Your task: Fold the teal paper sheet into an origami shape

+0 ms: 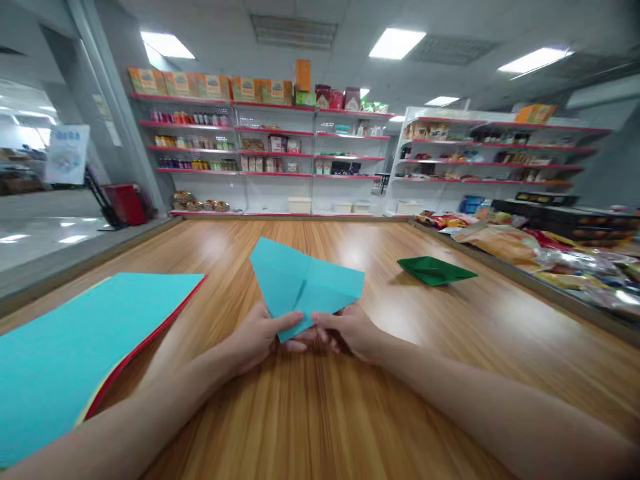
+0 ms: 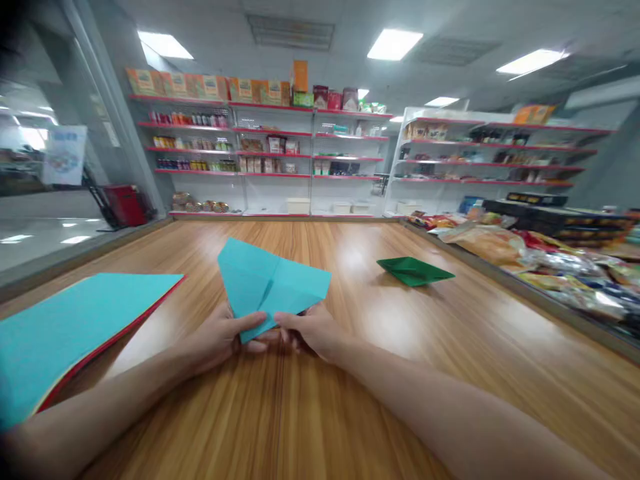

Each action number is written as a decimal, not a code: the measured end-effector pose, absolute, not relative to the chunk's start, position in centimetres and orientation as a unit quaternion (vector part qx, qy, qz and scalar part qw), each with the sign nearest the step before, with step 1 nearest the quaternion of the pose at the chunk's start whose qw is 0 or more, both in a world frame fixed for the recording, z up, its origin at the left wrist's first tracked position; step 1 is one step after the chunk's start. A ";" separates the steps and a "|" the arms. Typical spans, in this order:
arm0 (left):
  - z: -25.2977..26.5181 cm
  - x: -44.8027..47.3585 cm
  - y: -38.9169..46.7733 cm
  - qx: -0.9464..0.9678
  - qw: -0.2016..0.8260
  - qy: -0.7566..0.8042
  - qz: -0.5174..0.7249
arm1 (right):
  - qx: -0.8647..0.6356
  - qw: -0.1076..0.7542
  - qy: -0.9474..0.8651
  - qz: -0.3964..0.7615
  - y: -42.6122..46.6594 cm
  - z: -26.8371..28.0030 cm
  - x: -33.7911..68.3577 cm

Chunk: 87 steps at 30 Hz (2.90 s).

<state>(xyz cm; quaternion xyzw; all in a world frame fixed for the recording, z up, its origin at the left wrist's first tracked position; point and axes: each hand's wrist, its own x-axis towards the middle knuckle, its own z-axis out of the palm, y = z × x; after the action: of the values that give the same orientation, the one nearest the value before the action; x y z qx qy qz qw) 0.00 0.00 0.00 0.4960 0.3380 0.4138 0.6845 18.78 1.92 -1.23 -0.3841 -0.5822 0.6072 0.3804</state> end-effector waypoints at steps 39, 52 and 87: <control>-0.4 -0.6 2.2 0.345 0.437 0.390 0.733 | -0.298 0.267 -0.640 0.656 1.2 -0.3 16.9; 0.1 1.1 -0.6 0.450 0.595 0.306 0.592 | -0.341 0.313 -0.642 0.612 0.1 -0.4 16.6; -1.3 -1.3 1.8 0.422 0.567 0.367 0.605 | -0.329 0.515 -0.480 0.630 2.0 -0.8 18.0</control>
<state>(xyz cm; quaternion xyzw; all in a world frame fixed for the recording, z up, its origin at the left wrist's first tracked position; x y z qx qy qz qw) -1.27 1.80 -1.26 0.4216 0.3665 0.6051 0.5672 18.02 1.95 -0.75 -0.3287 -0.4796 0.6298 0.5151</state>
